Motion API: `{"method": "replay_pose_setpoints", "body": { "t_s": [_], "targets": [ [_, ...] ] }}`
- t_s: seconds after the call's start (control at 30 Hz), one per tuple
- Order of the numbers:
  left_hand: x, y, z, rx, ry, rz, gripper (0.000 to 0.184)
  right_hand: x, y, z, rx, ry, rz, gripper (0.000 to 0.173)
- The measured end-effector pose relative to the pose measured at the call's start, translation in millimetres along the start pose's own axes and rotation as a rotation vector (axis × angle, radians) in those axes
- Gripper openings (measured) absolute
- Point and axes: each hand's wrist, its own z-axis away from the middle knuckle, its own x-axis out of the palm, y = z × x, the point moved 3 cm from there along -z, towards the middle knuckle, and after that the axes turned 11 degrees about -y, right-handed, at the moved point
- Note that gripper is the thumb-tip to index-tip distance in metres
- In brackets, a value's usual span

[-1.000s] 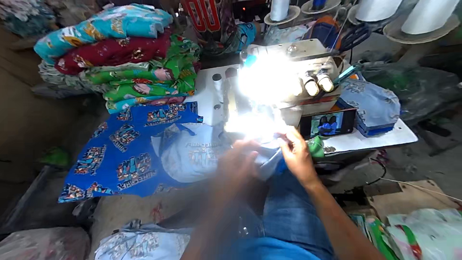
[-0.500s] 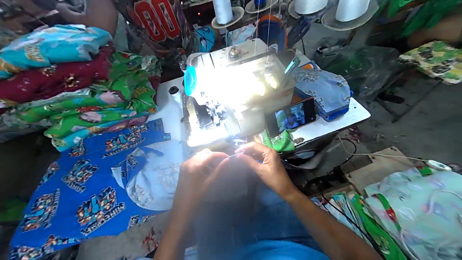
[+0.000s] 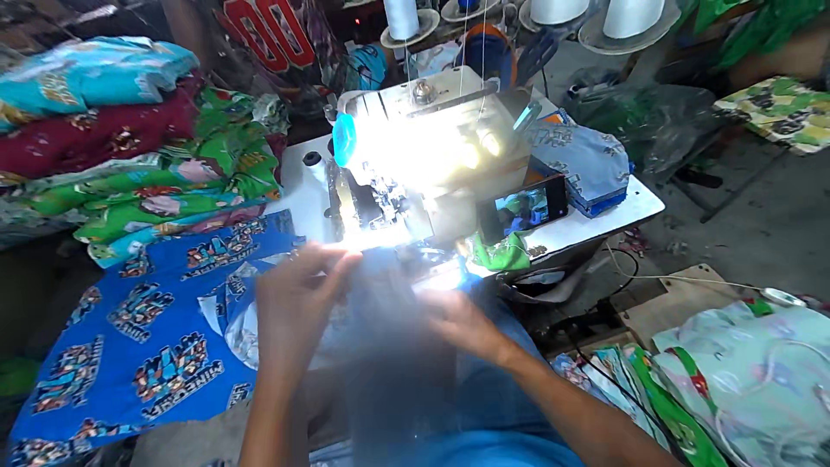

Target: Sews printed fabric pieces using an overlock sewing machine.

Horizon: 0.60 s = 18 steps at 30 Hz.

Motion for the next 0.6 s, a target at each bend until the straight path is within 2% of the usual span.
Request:
{"method": "replay_pose_setpoints", "body": {
  "t_s": [0.13, 0.27, 0.37, 0.4, 0.47, 0.6],
  "targets": [
    [1.7, -7.6, 14.3, -0.141, 0.038, -0.076, 0.038, 11.4, 1.6, 3.8, 0.072, 0.089, 0.012, 0.019],
    [43.3, -0.3, 74.6, -0.277, 0.073, 0.140, 0.025, 13.3, 0.2, -0.7, 0.115, 0.168, -0.029, 0.024],
    [75.9, -6.3, 105.6, -0.306, 0.066, 0.329, 0.033, 23.3, -4.0, -4.4, 0.052, 0.112, -0.061, 0.016],
    [81.3, -11.1, 110.7, -0.307, 0.102, 0.341, 0.035, 28.4, -6.0, -5.6, 0.009, 0.085, -0.056, 0.013],
    [83.9, -17.1, 113.4, -0.321, 0.191, 0.347, 0.027, 37.1, -9.9, -7.8, -0.057, 0.065, -0.004, 0.014],
    [75.9, -21.6, 108.0, -0.326, 0.258, 0.382, 0.021, 41.3, -13.9, -12.6, -0.046, 0.104, 0.001, 0.017]
  ]
}}
